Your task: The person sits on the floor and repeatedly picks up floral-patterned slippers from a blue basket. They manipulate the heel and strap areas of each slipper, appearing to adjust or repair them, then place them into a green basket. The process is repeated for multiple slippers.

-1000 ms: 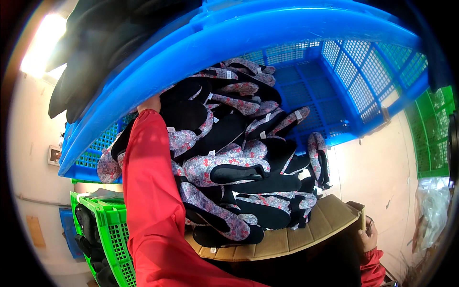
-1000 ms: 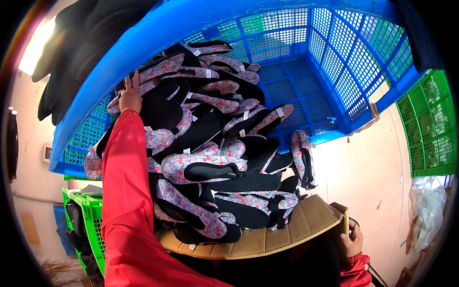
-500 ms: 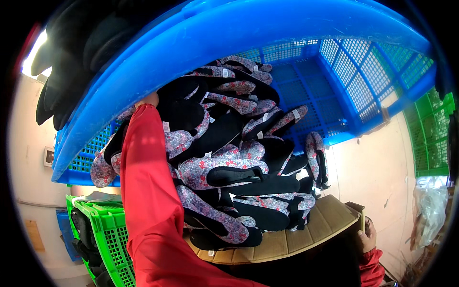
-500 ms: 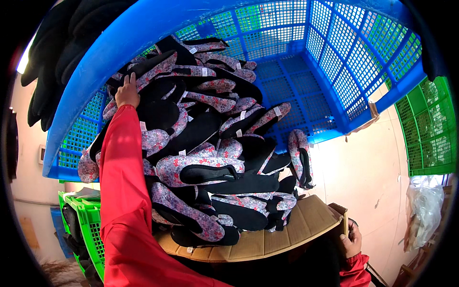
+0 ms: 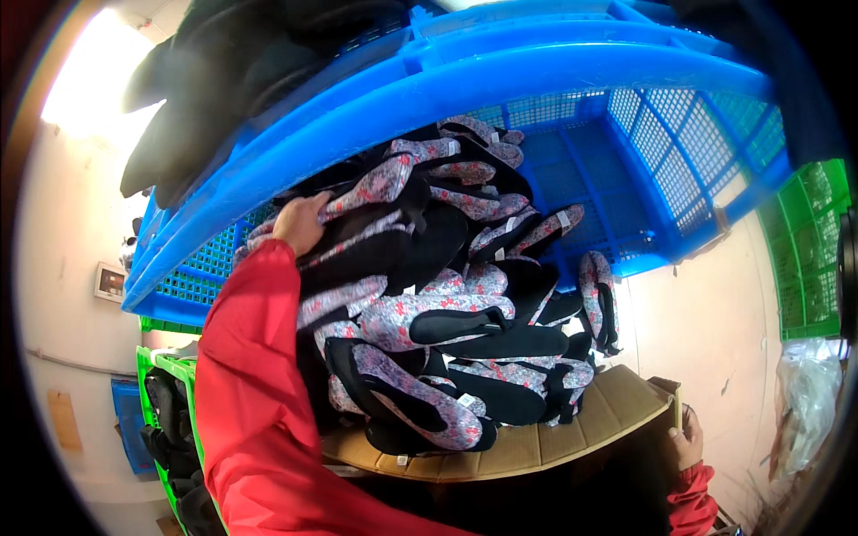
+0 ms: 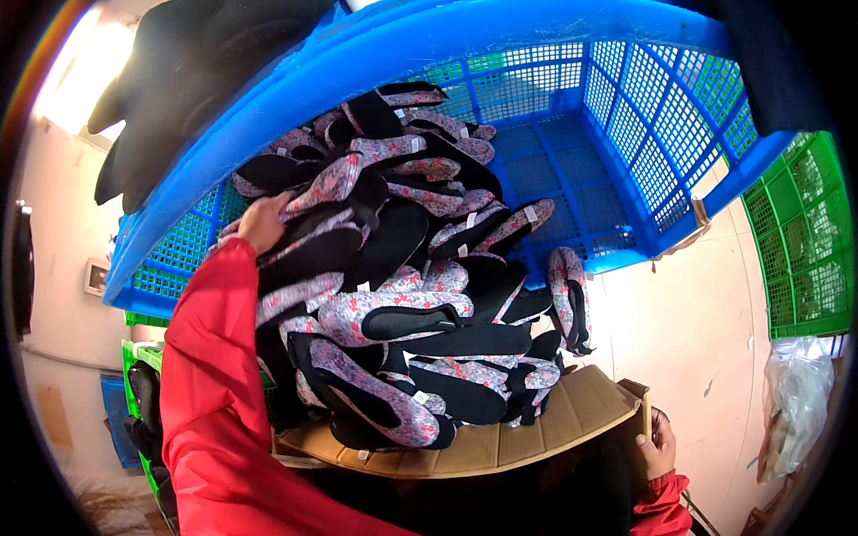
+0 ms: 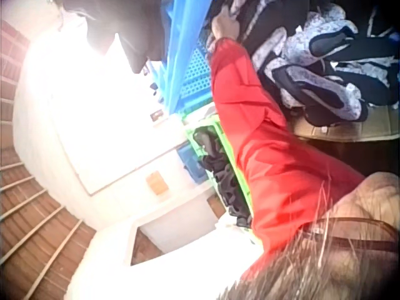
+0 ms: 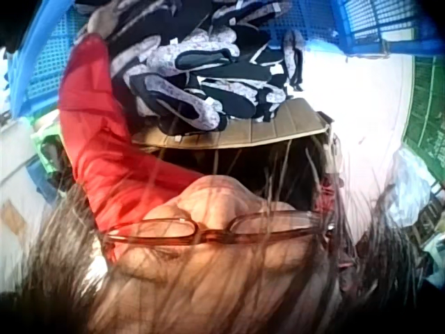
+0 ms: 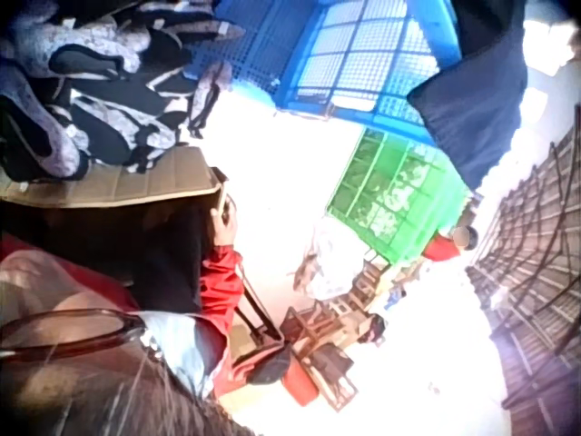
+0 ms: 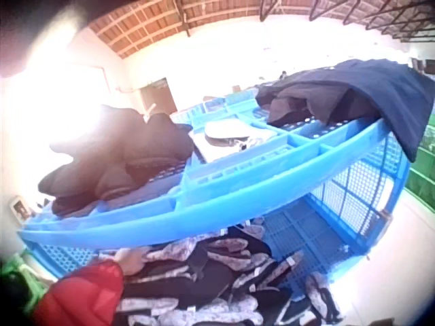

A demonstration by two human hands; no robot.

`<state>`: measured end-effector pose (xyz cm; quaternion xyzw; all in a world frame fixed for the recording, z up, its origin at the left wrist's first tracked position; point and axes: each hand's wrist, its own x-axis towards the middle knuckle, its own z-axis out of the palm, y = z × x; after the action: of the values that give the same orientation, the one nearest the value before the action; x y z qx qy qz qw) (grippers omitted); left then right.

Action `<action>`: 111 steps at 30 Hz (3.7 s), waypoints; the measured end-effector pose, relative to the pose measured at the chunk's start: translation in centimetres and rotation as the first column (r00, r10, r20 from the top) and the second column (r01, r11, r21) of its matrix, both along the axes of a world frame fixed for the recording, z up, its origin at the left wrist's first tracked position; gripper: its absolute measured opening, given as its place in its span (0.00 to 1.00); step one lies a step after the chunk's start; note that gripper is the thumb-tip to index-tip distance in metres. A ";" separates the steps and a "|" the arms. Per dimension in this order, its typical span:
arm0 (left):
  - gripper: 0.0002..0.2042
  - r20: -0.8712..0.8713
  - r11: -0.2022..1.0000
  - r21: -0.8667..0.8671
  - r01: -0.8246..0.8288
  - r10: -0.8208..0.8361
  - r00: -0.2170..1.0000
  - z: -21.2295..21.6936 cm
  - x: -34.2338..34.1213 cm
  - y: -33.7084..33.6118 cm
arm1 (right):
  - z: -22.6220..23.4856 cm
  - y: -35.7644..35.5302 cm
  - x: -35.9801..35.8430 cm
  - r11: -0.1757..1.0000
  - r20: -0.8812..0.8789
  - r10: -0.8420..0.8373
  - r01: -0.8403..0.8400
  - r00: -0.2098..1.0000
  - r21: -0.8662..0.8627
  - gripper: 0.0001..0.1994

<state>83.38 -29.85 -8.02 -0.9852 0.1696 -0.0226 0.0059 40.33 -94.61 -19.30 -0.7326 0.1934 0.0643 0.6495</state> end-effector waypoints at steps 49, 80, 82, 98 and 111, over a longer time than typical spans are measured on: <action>0.32 -0.083 0.992 0.115 0.046 -0.037 0.996 -4.9 -25.6 -7.4 | -3.0 -1.8 -1.8 0.990 -0.001 -0.017 0.017 1.000 0.139 0.36; 0.52 0.180 0.966 0.057 -0.252 0.238 0.954 -5.7 14.8 -14.8 | -1.0 -0.7 -0.1 0.997 -0.082 -0.021 0.027 0.996 0.072 0.47; 0.52 0.151 0.975 0.070 -0.211 0.198 0.968 -6.2 15.4 -14.4 | -1.0 -0.7 -0.1 0.998 -0.087 -0.013 0.019 0.996 0.066 0.47; 0.50 -0.172 0.959 -0.171 -0.225 0.196 0.965 -7.8 17.4 -11.3 | -1.2 -0.5 -0.2 0.997 -0.062 -0.026 0.031 0.998 0.077 0.45; 0.39 -0.269 0.534 -0.780 -0.325 0.182 0.946 -5.8 6.2 -7.4 | -1.5 -1.3 -0.6 0.993 -0.061 -0.020 0.027 0.998 0.115 0.44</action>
<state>89.62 -37.27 -13.77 -0.8886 -0.0052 -0.0205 -0.4581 39.74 -95.90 -20.81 -0.6892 0.2172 0.0893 0.6855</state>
